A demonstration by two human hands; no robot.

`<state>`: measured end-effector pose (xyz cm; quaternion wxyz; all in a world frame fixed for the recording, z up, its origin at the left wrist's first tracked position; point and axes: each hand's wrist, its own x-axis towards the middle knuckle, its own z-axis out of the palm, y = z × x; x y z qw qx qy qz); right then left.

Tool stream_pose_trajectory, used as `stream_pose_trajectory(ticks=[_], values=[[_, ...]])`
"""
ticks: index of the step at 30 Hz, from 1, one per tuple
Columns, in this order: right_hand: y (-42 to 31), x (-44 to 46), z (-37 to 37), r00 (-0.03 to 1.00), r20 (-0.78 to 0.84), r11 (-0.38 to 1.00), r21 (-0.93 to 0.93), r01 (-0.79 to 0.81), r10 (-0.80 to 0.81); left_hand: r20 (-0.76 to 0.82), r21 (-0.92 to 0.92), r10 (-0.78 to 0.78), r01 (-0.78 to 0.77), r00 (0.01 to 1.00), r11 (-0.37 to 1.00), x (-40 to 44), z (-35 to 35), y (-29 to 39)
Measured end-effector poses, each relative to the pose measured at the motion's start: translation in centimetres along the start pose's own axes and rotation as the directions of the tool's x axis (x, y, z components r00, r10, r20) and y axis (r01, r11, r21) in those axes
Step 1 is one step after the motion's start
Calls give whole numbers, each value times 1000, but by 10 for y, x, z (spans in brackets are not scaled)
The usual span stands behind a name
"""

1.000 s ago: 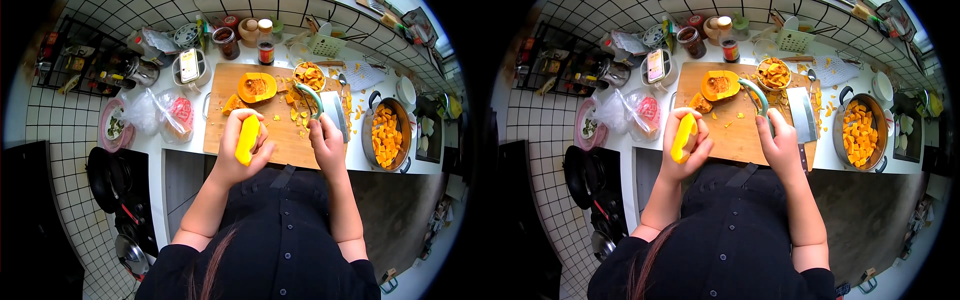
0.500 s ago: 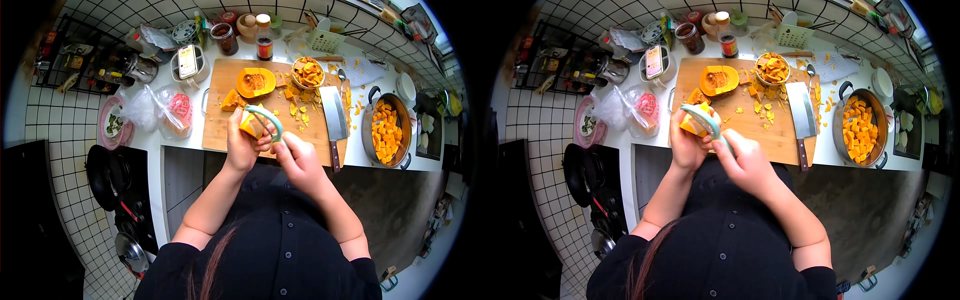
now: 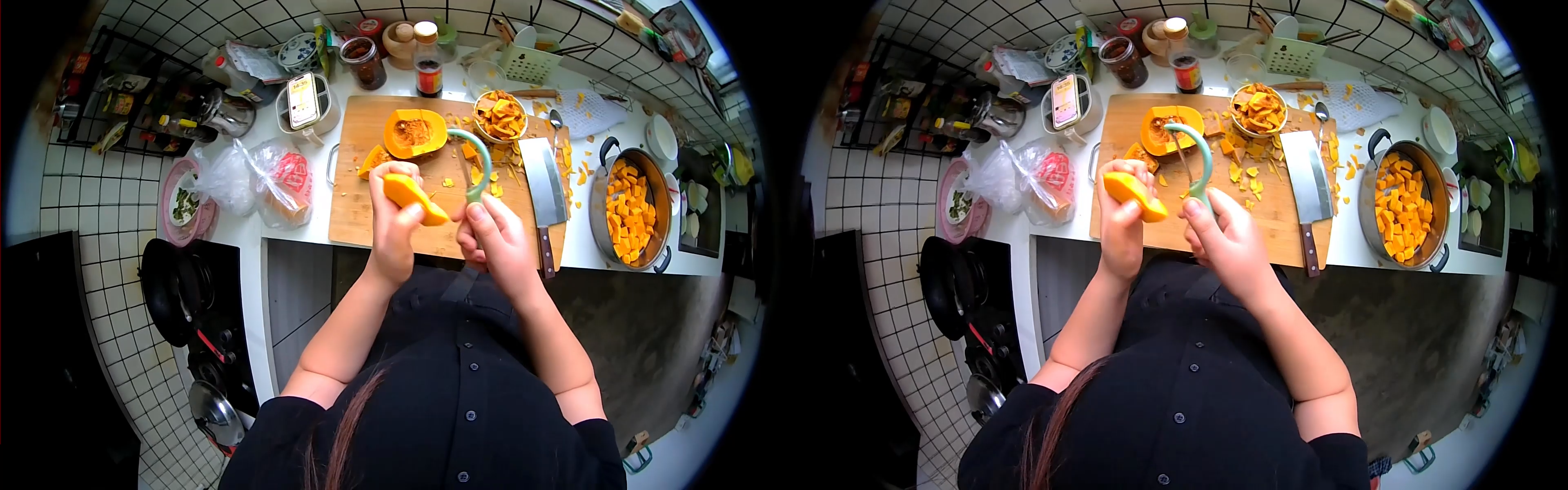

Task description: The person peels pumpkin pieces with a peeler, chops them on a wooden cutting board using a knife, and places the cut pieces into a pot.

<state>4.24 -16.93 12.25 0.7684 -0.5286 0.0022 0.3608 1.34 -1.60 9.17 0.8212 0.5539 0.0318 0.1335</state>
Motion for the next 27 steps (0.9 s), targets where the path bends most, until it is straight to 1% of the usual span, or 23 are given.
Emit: stream_pose_trajectory(ticks=[1, 2, 3, 4, 7, 9, 11, 12, 15, 16, 18, 19, 20, 21, 22, 24, 25, 27], values=[[-2, 1, 2, 997, 31, 994, 87, -66, 64, 45, 149, 97, -102, 994, 984, -2, 1, -3], [-1, 3, 2, 996, 47, 992, 103, -76, 72, 104, 288, 185, -207, 977, 935, -4, 2, -5], [2, 5, 2, 995, 64, 989, 119, -87, 79, 189, 388, 182, -244, 965, 889, -6, 1, -3], [5, 7, 1, 993, 81, 986, 135, -98, 87, 272, 467, 230, -337, 934, 817, -4, -2, -5], [10, 11, -5, 999, 3, 992, 114, -49, 49, 204, 327, 125, -188, 971, 926, -4, -5, -9], [11, 14, -10, 999, -46, 997, 77, -1, 4, 158, 230, 32, -68, 987, 971, -2, -5, -9], [13, 16, -14, 998, -61, 999, 23, 37, -35, 149, 227, -87, 52, 985, 973, -6, -7, -15], [14, 17, -15, 996, -67, 998, -3, 55, -55, 145, 226, -147, 112, 979, 968, -8, -8, -17], [16, 22, -24, 996, -39, 984, -163, 74, -82, 125, 98, -328, 318, 936, 943, -7, -7, -11], [17, 23, -24, 991, -30, 968, -222, 117, -127, 124, 53, -387, 383, 914, 922, -7, -7, -10], [17, 25, -24, 977, -3, 920, -337, 200, -214, 212, -87, -455, 481, 865, 873, -8, -12, -14], [16, 25, -24, 980, 4, 924, -330, 191, -201, 259, -152, -482, 528, 837, 836, -8, -13, -15], [13, 24, -24, 982, 13, 929, -323, 182, -188, 263, -206, -518, 571, 814, 794, -8, -12, -14], [11, 25, -25, 984, 21, 933, -316, 173, -175, 269, -258, -551, 611, 790, 749, -6, -10, -11], [13, 27, -26, 976, 21, 906, -368, 208, -216, 277, -309, -583, 645, 764, 698, -4, -9, -9], [18, 30, -29, 956, 30, 841, -468, 272, -293, 285, -326, -570, 638, 770, 698, -2, -11, -14], [17, 29, -28, 939, 3, 794, -534, 292, -343, 289, -335, -563, 633, 774, 698, 0, -12, -16], [14, 25, -25, 895, -32, 682, -661, 315, -445, 189, -299, -541, 573, 819, 763, 2, -10, -16]])
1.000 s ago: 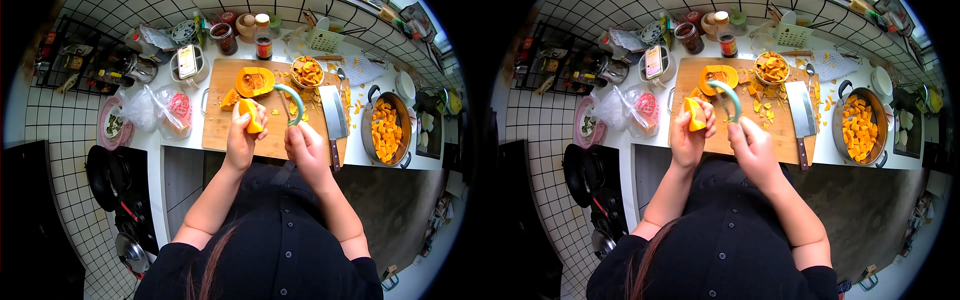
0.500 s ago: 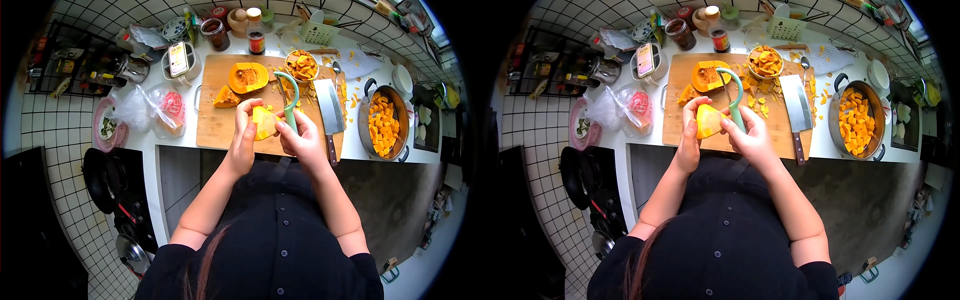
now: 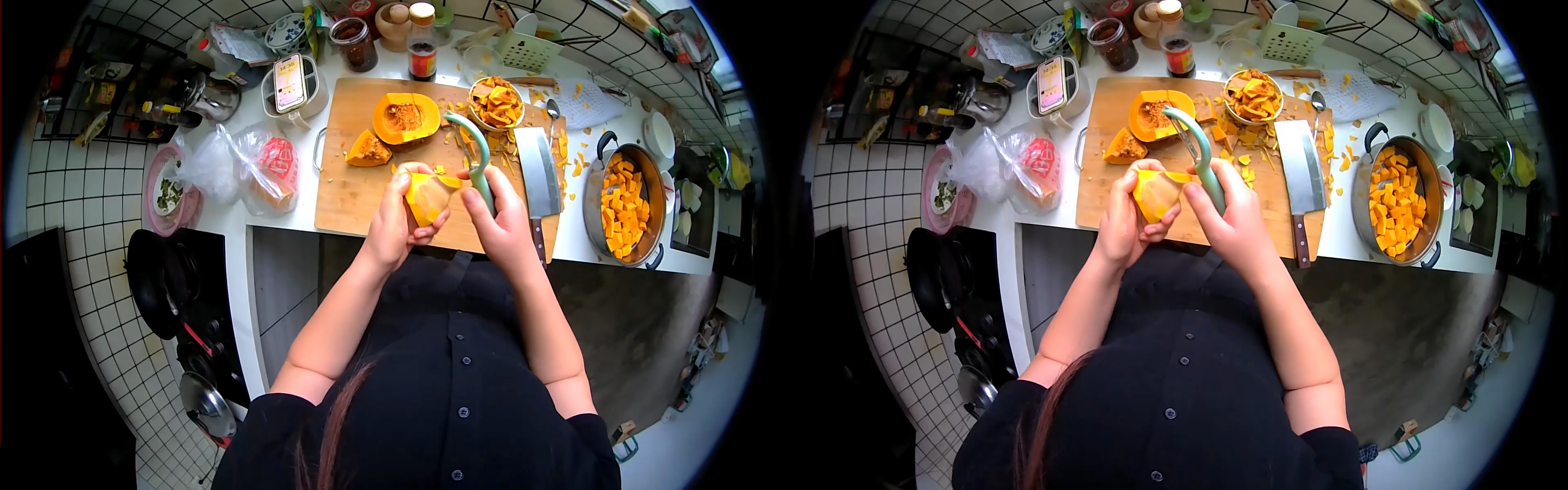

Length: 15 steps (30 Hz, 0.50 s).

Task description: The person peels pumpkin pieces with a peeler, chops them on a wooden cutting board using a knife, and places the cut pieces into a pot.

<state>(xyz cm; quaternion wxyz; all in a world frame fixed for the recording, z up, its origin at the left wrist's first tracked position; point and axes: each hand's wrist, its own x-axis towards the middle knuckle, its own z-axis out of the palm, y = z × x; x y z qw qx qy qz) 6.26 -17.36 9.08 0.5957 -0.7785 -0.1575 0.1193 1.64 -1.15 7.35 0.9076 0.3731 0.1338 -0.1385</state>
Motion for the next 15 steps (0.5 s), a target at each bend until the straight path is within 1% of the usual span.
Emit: stream_pose_trajectory(ticks=[1, 2, 3, 4, 5, 6, 7, 10, 13, 14, 15], values=[[-2, -2, -2, 999, 36, 1000, -18, -26, 26, -43, 28, 39, -37, 998, 999, 0, 2, 2], [-5, -6, -4, 996, 73, 998, -38, -51, 54, -103, 21, 45, -43, 994, 999, 0, 7, 5], [-6, -10, -5, 990, 111, 995, -59, -75, 82, -119, 52, 46, -40, 992, 998, 1, 5, 6], [-4, -14, -4, 992, 120, 993, -118, -24, 38, -135, 83, 48, -37, 990, 996, 2, 2, 7], [-2, -17, -1, 994, 103, 989, -140, 44, -30, -151, 114, 52, -35, 987, 993, 3, 0, 9], [-3, -18, -1, 995, 94, 991, -132, 33, -21, -129, 90, 34, -22, 991, 996, 3, 0, 13], [-5, -18, -1, 996, 84, 992, -125, 22, -11, -117, 104, 31, -19, 993, 994, 2, 1, 14], [-12, -14, 1, 994, 46, 993, -69, -99, 103, -80, 148, 25, -13, 996, 989, 1, -2, 8], [2, -12, 7, 991, 37, 990, 49, -132, 130, 79, 108, -61, 52, 995, 993, -4, 0, 12], [8, -13, 6, 977, 72, 972, 113, -208, 201, 100, 73, -92, 85, 991, 994, -4, 0, 11], [7, -12, 6, 965, 106, 948, 189, -257, 241, 123, -23, -133, 137, 983, 990, -5, 0, 9]])
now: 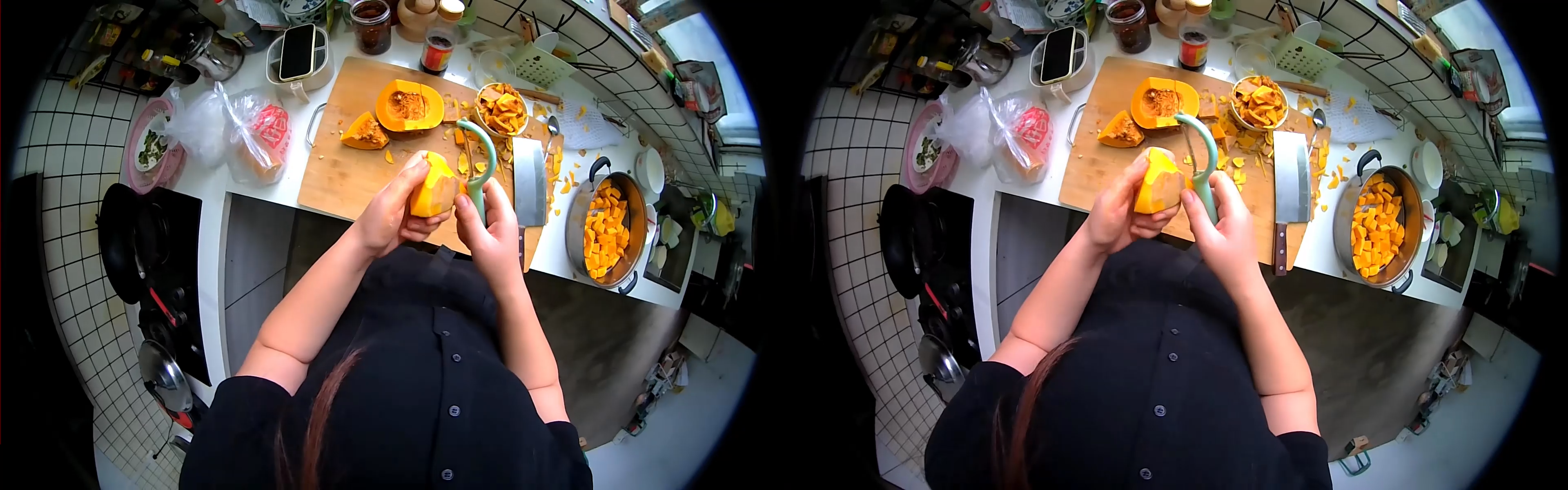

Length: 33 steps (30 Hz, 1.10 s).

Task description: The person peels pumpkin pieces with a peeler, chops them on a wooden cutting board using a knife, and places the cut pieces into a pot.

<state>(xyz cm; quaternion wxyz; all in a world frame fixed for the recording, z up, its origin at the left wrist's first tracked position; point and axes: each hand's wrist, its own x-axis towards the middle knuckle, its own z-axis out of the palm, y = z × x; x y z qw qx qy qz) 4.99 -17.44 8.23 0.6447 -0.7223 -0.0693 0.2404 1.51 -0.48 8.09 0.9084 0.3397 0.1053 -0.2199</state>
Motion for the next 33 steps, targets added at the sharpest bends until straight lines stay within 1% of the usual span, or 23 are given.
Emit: stream_pose_trajectory(ticks=[2, 3, 6, 9, 10, 12, 13, 16, 17, 20, 22, 25, 29, 32, 33], values=[[-1, 0, 3, 994, 62, 982, 160, -99, 91, 58, -199, -76, 87, 995, 976, -1, 2, -7], [4, 1, 6, 999, 37, 991, 130, 7, -12, 19, -187, -94, 96, 995, 978, -2, 2, -9], [3, 1, 4, 993, 20, 977, -176, 120, -119, -39, -201, -142, 132, 989, 971, 0, 0, -9], [-1, -4, 2, 995, -8, 991, -87, 99, -100, -45, -194, -74, 64, 996, 979, 2, -8, -8], [-4, -6, 2, 987, 11, 966, -202, 160, -162, -72, -182, -61, 47, 996, 982, 2, -8, -6], [-11, -11, 5, 959, 69, 866, -415, 277, -274, -127, -154, -35, 16, 991, 988, 1, -9, -4], [-12, -12, 5, 950, 112, 818, -487, 307, -290, -169, -135, -13, -10, 985, 991, 0, -8, -5], [-16, -12, 7, 921, 153, 739, -556, 381, -359, -262, -52, -18, 4, 965, 999, 0, -5, -6], [-16, -12, 7, 929, 155, 732, -577, 362, -337, -281, -39, -13, 2, 960, 999, 0, -4, -7], [-16, -11, 7, 904, 194, 663, -625, 413, -380, -333, -19, -3, -3, 943, 1000, 0, -2, -9], [-15, -12, 6, 902, 204, 649, -636, 418, -381, -359, -27, -3, -8, 933, 1000, 1, -2, -11], [-13, -11, 5, 891, 218, 615, -658, 435, -398, -298, -58, 47, -67, 954, 996, 3, -8, -14], [-6, -10, 4, 858, 241, 529, -701, 478, -454, -278, -150, 23, -67, 960, 986, 3, -7, -15], [-9, -11, 5, 851, 232, 513, -713, 478, -471, -290, -181, 19, -74, 957, 981, 3, -5, -15], [-11, -12, 7, 865, 210, 538, -709, 456, -456, -293, -177, 25, -80, 956, 981, 4, -4, -15]])
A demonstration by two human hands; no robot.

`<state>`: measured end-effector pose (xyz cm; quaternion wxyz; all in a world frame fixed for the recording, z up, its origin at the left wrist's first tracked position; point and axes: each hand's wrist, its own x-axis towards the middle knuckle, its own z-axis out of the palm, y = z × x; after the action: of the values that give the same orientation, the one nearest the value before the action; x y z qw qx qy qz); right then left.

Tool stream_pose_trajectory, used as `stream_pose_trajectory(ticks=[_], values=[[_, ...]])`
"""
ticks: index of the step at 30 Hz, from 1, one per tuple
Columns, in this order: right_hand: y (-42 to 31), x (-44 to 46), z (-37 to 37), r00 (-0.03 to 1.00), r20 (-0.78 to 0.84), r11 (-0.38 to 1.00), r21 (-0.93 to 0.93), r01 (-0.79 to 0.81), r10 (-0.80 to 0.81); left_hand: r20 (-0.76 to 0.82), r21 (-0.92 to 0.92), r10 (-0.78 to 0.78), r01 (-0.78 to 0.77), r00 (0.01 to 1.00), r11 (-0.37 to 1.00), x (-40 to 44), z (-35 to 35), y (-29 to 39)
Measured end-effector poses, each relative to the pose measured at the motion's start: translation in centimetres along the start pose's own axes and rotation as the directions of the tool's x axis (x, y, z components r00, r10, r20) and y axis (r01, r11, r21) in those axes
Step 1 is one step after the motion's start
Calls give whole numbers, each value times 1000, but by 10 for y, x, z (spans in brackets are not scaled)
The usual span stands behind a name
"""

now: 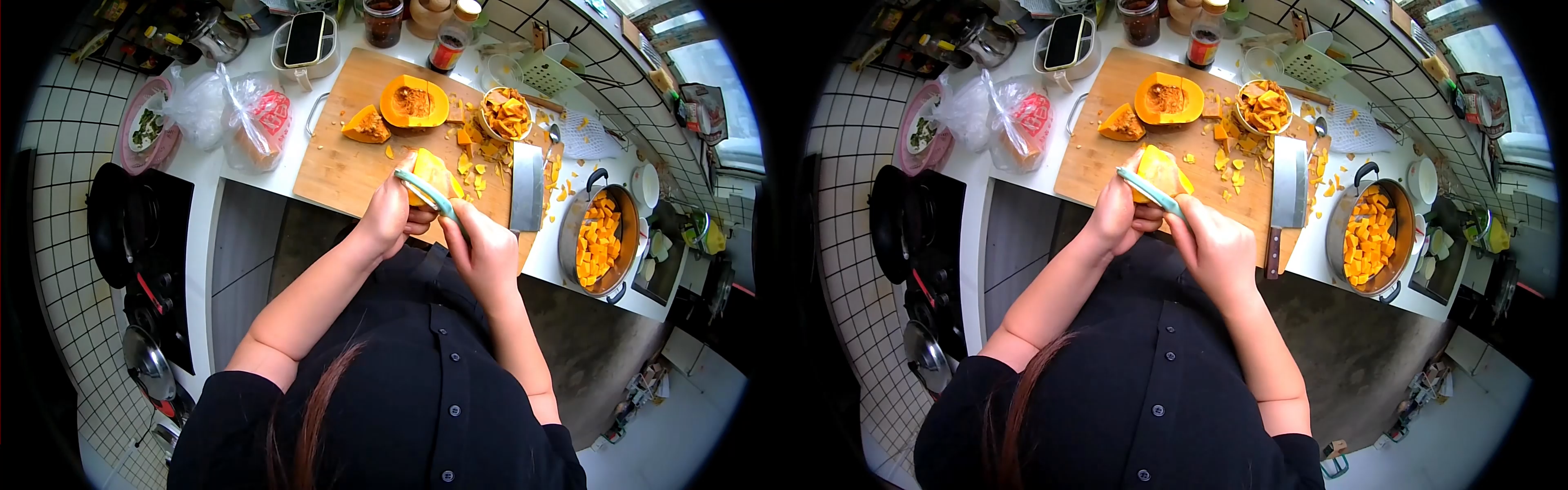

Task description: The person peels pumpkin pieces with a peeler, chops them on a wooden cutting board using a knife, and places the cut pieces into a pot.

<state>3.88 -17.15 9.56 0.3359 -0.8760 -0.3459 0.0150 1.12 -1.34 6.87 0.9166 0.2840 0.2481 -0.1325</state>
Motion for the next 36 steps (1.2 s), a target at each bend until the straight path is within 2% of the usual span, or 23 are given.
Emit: stream_pose_trajectory(ticks=[2, 10, 14, 16, 22, 25, 29, 30, 32, 33, 34, 36], values=[[-6, 1, -1, 998, -3, 998, 30, -56, 56, 12, 9, 15, -15, 1000, 1000, 0, 2, 1], [-9, 4, -1, 998, -62, 1000, -7, -28, 28, 147, 51, 84, -93, 986, 994, 0, -2, -1], [-12, 4, 5, 990, -122, 998, -3, -70, 69, 111, 68, 181, -189, 977, 980, -1, 4, -5], [-11, 4, 4, 991, -123, 999, -3, -51, 51, 53, 108, 222, -226, 974, 968, -1, 6, -9], [-2, 20, -16, 996, -25, 987, -138, 82, -86, 149, 72, 212, -225, 966, 972, -7, 9, -4], [-5, 20, -12, 999, -44, 995, -95, 24, -28, 97, 103, 292, -302, 951, 948, -2, 10, -7], [-20, 21, 4, 981, -164, 994, 69, -90, 100, -181, 104, 348, -334, 920, 937, -3, 34, -4], [-21, 20, 4, 981, -146, 989, 88, -114, 126, -228, 83, 327, -316, 917, 945, -6, 40, -2], [-20, 21, 1, 988, -97, 986, 125, -110, 122, 60, 22, 319, -321, 946, 947, 0, 10, -4], [-19, 22, -1, 990, -75, 984, 142, -108, 120, 206, -8, 311, -316, 928, 949, -2, 5, 2], [-19, 23, -4, 991, -70, 984, 145, -103, 114, 212, -37, 321, -320, 923, 947, -6, 6, 5], [-18, 23, -8, 993, -55, 984, 151, -91, 100, 276, 54, 356, -384, 893, 922, -11, 6, 8]])
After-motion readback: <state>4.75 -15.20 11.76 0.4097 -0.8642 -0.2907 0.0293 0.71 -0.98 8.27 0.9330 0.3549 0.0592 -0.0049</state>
